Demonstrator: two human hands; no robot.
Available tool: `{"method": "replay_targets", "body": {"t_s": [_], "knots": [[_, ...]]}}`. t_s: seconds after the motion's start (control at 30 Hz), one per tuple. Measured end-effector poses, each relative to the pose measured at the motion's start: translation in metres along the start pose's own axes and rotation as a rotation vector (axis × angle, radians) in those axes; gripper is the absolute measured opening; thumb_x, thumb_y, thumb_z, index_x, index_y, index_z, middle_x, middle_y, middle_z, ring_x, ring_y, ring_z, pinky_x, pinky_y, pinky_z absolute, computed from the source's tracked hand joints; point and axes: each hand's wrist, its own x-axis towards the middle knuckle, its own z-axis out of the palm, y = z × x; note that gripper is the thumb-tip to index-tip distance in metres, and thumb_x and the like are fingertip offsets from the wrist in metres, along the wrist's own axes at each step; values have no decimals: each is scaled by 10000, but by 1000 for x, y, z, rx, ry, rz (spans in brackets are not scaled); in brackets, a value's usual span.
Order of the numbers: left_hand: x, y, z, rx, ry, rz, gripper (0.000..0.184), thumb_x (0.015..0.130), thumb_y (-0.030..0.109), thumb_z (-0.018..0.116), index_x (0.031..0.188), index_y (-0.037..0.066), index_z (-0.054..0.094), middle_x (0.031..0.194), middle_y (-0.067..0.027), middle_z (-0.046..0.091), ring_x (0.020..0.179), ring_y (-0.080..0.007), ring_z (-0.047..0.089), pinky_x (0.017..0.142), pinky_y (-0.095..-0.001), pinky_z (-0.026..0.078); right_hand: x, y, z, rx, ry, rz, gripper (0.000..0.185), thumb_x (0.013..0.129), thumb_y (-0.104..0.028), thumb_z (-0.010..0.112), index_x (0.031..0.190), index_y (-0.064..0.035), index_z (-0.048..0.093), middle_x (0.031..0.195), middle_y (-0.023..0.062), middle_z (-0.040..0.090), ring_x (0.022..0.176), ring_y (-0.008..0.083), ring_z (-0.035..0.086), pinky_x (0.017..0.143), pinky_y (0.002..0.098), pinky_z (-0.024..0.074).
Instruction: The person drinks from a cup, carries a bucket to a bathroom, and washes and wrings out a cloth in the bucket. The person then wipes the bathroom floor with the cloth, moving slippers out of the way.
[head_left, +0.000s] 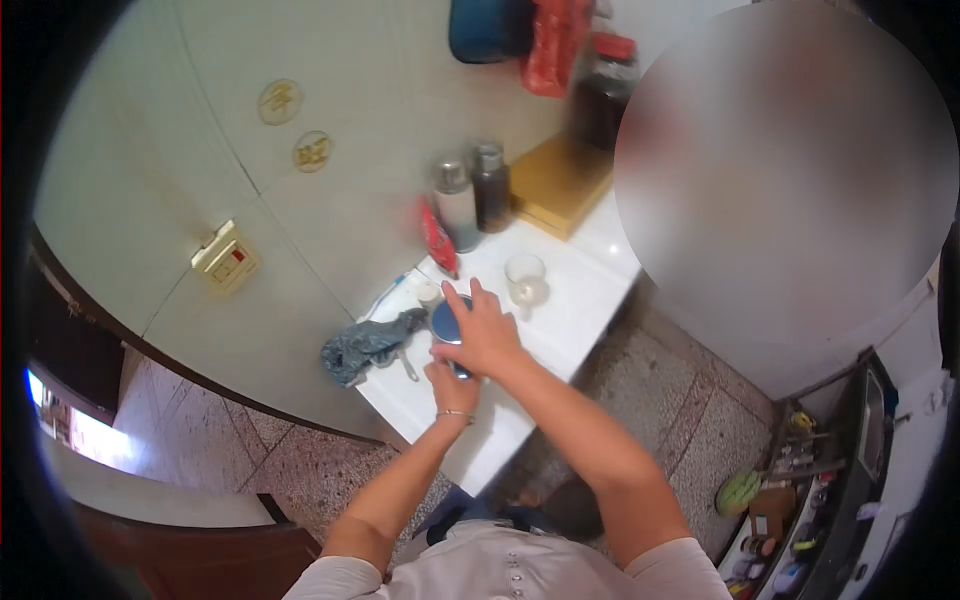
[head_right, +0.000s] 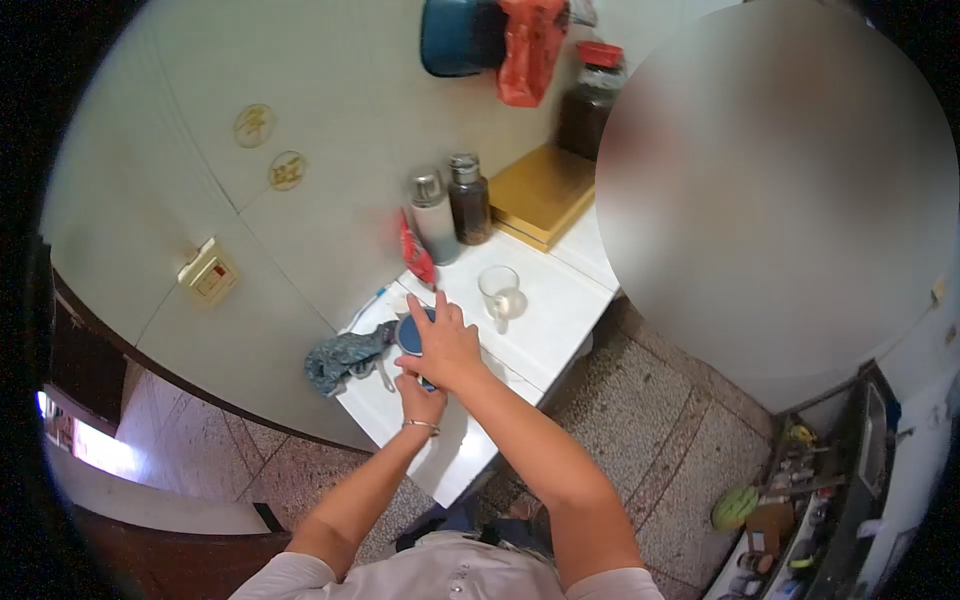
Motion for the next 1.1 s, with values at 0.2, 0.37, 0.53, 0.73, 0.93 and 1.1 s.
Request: {"method": "replay_targets", "body": {"t_s": [0.2, 0.37, 0.53, 0.73, 0.93, 1.1], "knots": [[13, -31, -23, -455, -311, -79, 495, 709, 79, 666, 1131, -15, 427, 984, -91, 575, 901, -176, 564, 761, -278, 449, 24, -14, 2, -137, -311, -41, 684, 593, -360, 705, 1174, -101, 455, 1105, 169, 457, 1027, 325, 438, 792, 412, 440], [27, -30, -62, -627, -468, -99, 637, 672, 69, 700, 1225, -11, 394, 976, -89, 586, 853, -128, 569, 723, -259, 466, 21, -21, -40, 187, -102, -380, 623, 578, -260, 699, 1128, -72, 473, 1095, 176, 446, 1010, 336, 446, 864, 393, 400], [28, -36, -78, -507, -458, -23, 702, 599, 94, 751, 1234, 45, 453, 862, -90, 630, 740, -98, 576, 677, -249, 470, -16, -2, -77, 322, 118, -73, 645, 595, -232, 705, 1165, -61, 456, 1100, 176, 457, 1048, 316, 442, 894, 375, 383], [26, 19, -144, -381, -546, 23, 694, 616, 99, 745, 1246, 98, 455, 829, -98, 615, 668, -94, 521, 659, -222, 440, -125, 67, -16, 457, 38, 507, 668, 619, -232, 717, 1191, -31, 438, 1117, 163, 467, 1041, 269, 477, 907, 343, 375], [45, 107, -224, -339, -590, 528, 698, 613, 94, 739, 1248, 77, 448, 787, -123, 588, 659, -160, 562, 654, -264, 462, -189, 40, 17, 679, -23, 722, 646, 640, -236, 724, 1184, -29, 444, 1129, 162, 474, 1038, 246, 474, 896, 331, 377], [59, 167, -272, -393, -717, 848, 627, 641, 86, 715, 1200, -34, 459, 734, -107, 566, 641, -209, 561, 613, -286, 449, -197, 23, 25, 593, -38, 600, 621, 659, -218, 716, 1191, -47, 445, 1093, 161, 504, 1027, 262, 485, 886, 334, 378]]}}
